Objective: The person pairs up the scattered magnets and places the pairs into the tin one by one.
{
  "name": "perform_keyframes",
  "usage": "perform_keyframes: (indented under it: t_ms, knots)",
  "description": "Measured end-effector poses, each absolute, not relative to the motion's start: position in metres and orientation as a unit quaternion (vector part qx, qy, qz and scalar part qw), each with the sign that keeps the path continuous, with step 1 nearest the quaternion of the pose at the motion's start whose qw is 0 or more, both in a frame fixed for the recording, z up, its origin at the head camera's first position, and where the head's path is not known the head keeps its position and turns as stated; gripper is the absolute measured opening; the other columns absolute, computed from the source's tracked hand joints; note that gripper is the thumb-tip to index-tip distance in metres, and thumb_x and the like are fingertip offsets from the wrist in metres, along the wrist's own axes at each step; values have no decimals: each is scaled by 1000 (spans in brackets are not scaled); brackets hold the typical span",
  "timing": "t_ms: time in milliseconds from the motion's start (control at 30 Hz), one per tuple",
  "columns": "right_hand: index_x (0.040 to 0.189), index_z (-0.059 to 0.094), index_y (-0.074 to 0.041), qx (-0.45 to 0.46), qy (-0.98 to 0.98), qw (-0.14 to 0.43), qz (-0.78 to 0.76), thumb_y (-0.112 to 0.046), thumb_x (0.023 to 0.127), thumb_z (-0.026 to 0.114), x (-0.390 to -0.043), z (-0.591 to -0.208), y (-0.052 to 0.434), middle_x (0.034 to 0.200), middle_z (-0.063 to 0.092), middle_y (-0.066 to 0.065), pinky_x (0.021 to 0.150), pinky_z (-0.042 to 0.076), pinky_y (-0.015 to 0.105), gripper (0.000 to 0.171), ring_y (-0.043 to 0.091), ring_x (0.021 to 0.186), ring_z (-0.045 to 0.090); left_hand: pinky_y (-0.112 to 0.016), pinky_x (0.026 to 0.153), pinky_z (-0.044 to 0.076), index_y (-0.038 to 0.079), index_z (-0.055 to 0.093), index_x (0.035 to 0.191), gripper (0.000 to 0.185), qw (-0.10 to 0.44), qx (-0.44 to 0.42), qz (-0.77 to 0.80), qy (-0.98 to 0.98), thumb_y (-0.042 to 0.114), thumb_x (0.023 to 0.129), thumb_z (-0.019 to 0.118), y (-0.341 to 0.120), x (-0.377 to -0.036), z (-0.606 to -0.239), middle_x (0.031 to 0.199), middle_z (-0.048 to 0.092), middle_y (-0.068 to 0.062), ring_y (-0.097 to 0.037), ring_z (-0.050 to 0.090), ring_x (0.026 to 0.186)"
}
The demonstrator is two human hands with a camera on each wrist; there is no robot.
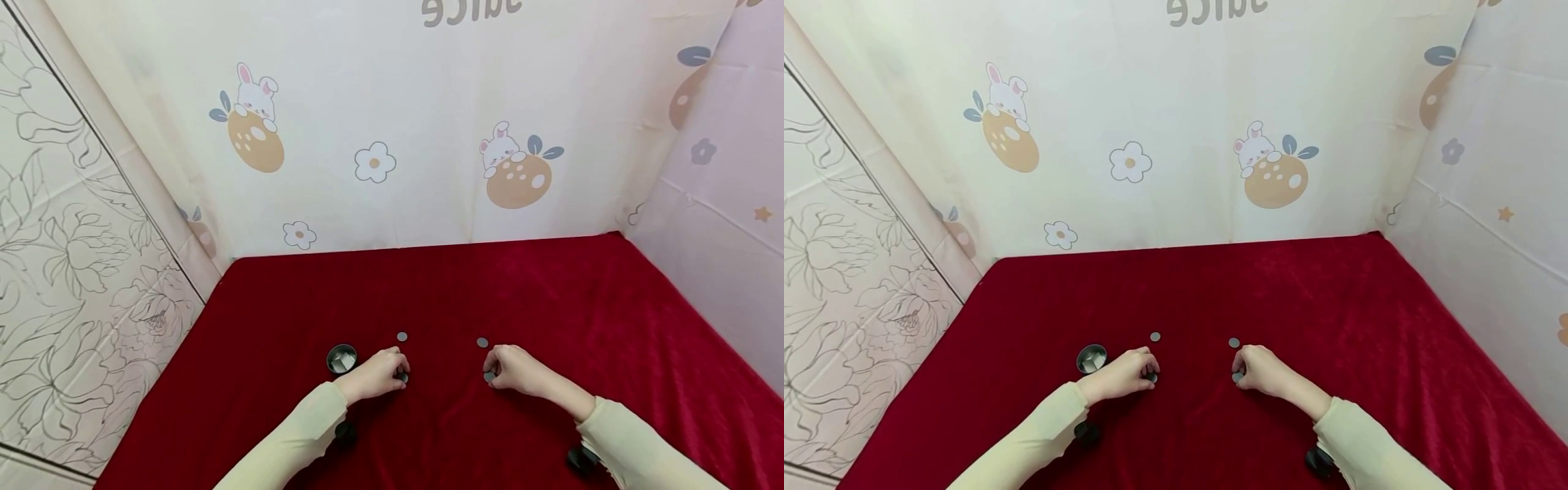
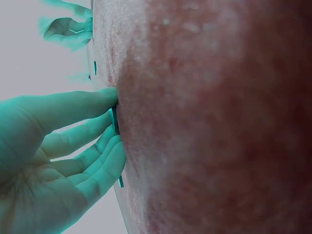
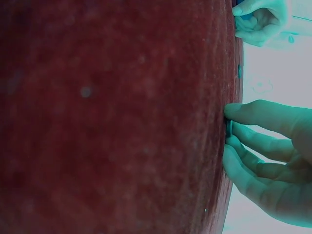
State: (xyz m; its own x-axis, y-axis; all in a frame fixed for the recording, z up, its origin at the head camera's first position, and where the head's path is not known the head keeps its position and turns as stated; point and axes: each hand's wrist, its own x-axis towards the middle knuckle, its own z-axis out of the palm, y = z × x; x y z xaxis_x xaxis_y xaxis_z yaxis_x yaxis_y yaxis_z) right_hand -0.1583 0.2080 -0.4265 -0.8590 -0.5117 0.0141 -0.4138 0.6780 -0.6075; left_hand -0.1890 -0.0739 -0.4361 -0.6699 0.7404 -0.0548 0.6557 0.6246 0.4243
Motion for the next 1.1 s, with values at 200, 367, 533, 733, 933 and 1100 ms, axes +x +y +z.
perform_keyframes:
  t_ms: [200,367,533,733,933,1100]
  knots:
    - [76,64,-3,-264,908,79,-315,2,67,67,-162,-425,198,68,57,-2,52,42,19,10,1,58,47,-15,68,42,4,65,90,12,111,397,181,893,11,79,66,-71,-191,-434,86,54,-1,-8,51,76]
    - [75,64,-4,-280,906,76,-308,1,67,68,-165,-424,188,68,58,-3,53,43,19,10,2,60,49,-13,66,42,5,65,88,11,114,393,188,893,11,79,67,-66,-192,-436,84,53,0,-6,51,74]
    - [74,64,-4,-294,905,66,-302,1,67,67,-166,-424,179,68,57,-2,54,42,19,9,2,60,48,-13,67,42,6,65,88,12,114,393,186,893,13,78,67,-60,-192,-437,83,52,1,-6,51,74]
    - [73,63,-5,-301,901,71,-304,1,68,68,-168,-426,171,68,57,-3,54,42,19,9,2,60,49,-14,68,40,8,65,86,10,112,398,181,892,15,79,66,-52,-191,-437,83,53,3,-5,49,74]
    - [72,62,-6,-296,904,73,-298,0,67,68,-169,-427,167,67,56,-4,55,42,19,10,3,60,48,-11,66,40,8,65,84,9,112,402,177,891,14,79,67,-46,-190,-436,81,52,4,-4,48,72]
    - [73,62,-4,-295,904,80,-299,0,67,68,-169,-427,164,68,55,-3,55,42,20,9,3,60,47,-12,65,39,8,65,84,8,116,404,174,891,15,79,67,-42,-191,-437,81,52,4,-4,48,72]
